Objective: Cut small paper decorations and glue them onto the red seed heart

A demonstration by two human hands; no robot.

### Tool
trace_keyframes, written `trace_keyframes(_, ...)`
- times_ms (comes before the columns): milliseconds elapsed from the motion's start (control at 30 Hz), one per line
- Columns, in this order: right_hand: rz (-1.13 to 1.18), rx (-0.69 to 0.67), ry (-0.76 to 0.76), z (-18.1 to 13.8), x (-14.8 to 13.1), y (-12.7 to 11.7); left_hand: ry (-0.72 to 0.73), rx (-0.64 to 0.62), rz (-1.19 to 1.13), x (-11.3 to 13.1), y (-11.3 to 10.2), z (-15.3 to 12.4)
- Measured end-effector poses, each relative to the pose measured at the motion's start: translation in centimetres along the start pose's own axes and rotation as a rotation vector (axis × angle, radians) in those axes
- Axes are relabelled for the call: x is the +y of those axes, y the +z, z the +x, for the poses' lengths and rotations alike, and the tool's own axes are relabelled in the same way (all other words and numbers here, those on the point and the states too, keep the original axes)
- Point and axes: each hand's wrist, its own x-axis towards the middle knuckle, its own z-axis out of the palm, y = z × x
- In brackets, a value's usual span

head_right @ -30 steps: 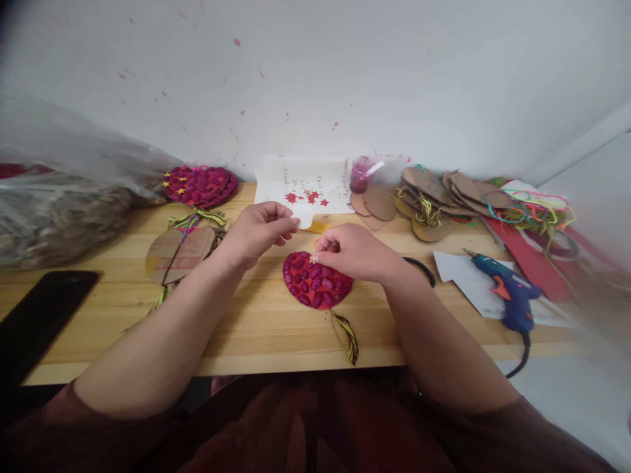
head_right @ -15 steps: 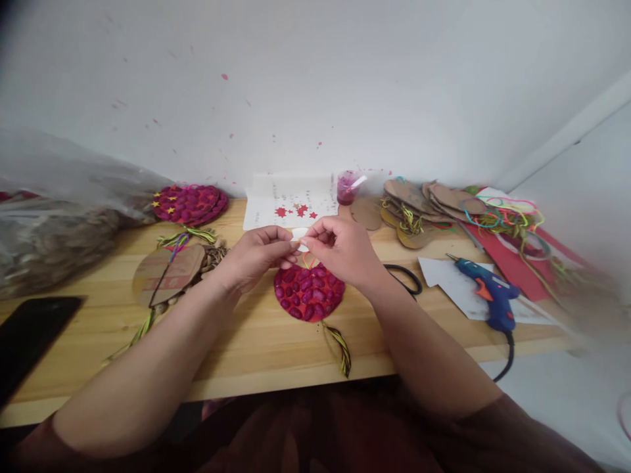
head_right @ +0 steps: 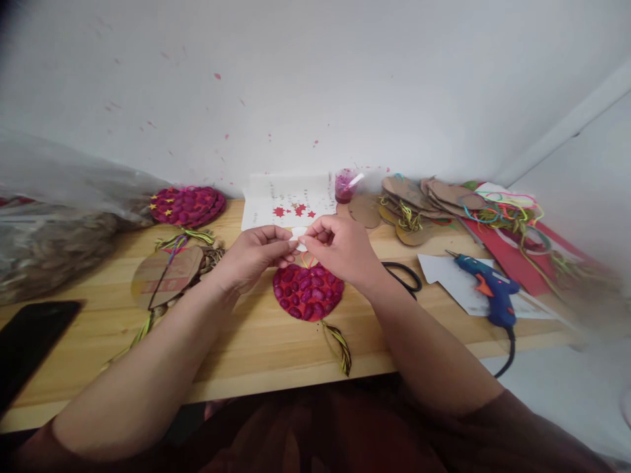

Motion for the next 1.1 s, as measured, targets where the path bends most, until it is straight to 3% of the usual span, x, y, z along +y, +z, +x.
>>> trace_keyframes(300, -0.006, -0.005, -0.02, -0.2, -0.3, 0.1, 0.026, 0.02, 0.076, -0.3, -0.1, 0.1)
trace_keyframes(500, 0.169, 0.1, 0.012, 0.3, 0.2, -0.4, 0.059, 0.011, 0.055, -0.3, -0.4, 0.3)
trace_keyframes(767, 0.39, -0.124, 0.178, 0.4, 0.4, 0.2, 0.094, -0.014, 0.064, -0.3, -0.4, 0.2)
trace_keyframes(1100, 0.369, -0.1, 0.227, 0.4, 0.7, 0.6, 0.113, -0.061, 0.042, 0.0, -0.4, -0.1)
